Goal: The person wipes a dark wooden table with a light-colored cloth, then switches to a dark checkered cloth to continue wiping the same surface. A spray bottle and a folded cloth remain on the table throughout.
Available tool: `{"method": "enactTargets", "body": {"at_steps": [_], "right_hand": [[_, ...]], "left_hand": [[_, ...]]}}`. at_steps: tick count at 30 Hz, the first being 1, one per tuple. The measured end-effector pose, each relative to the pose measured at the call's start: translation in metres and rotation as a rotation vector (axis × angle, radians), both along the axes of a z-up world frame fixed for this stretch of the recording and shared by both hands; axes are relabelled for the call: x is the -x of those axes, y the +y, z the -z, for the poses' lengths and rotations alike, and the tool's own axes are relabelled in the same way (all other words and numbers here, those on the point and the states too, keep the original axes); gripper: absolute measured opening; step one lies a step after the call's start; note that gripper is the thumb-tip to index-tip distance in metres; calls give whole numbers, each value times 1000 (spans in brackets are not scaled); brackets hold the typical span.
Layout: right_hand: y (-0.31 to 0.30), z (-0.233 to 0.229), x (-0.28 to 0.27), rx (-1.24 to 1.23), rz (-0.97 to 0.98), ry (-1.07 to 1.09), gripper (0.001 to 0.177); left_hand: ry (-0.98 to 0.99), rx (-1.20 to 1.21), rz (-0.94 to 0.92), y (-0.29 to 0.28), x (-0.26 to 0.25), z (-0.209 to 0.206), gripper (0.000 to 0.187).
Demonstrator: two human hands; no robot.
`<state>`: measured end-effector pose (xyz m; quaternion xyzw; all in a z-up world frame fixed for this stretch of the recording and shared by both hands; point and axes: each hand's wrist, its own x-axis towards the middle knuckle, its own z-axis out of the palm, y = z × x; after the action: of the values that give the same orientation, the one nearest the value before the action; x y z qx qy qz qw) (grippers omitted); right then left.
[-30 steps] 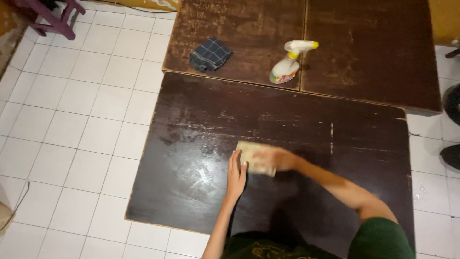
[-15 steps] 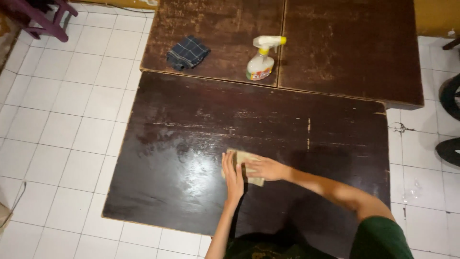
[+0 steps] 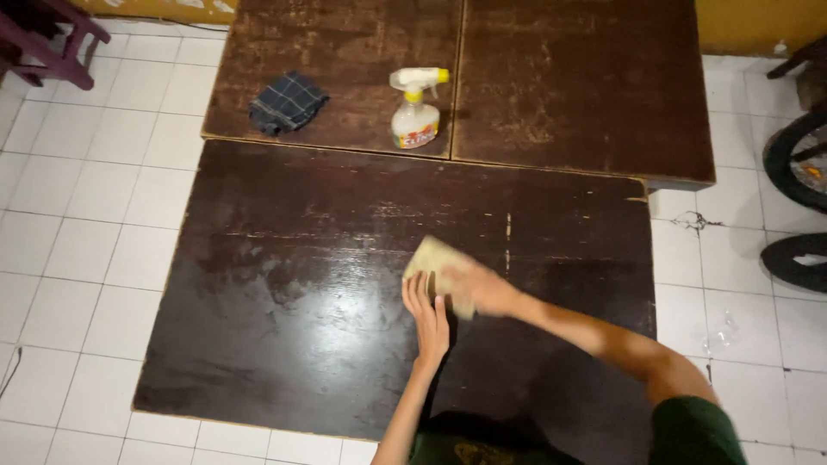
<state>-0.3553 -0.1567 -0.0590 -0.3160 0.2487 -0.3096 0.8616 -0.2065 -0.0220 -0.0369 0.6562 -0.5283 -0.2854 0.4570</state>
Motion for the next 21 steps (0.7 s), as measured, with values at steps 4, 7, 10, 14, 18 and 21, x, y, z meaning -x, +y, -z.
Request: {"method": "enactTargets", "body": {"at_steps": [4,7,10,14,18,21], "right_hand": [[5,-33,27,357,-216,166,46],[-63,-27,43,715,-241,227,49],[-109,-14,58,1068,-271,285,56],[-75,20,74,1414,-294,355,64],[-13,56,120,1955,-346,449,78],[-41,55,157,2100,-244,700,75]], "left_hand": [[-333,72,190,-8,14,-2,53],[-367,119,214,-15,38,15,54],[-403,146,228,-24,53,11,52],[-337,83,196,-28,54,14,53],[-227,6,143,-27,57,22,52],[-224,1,176,-31,64,26,50]]}}
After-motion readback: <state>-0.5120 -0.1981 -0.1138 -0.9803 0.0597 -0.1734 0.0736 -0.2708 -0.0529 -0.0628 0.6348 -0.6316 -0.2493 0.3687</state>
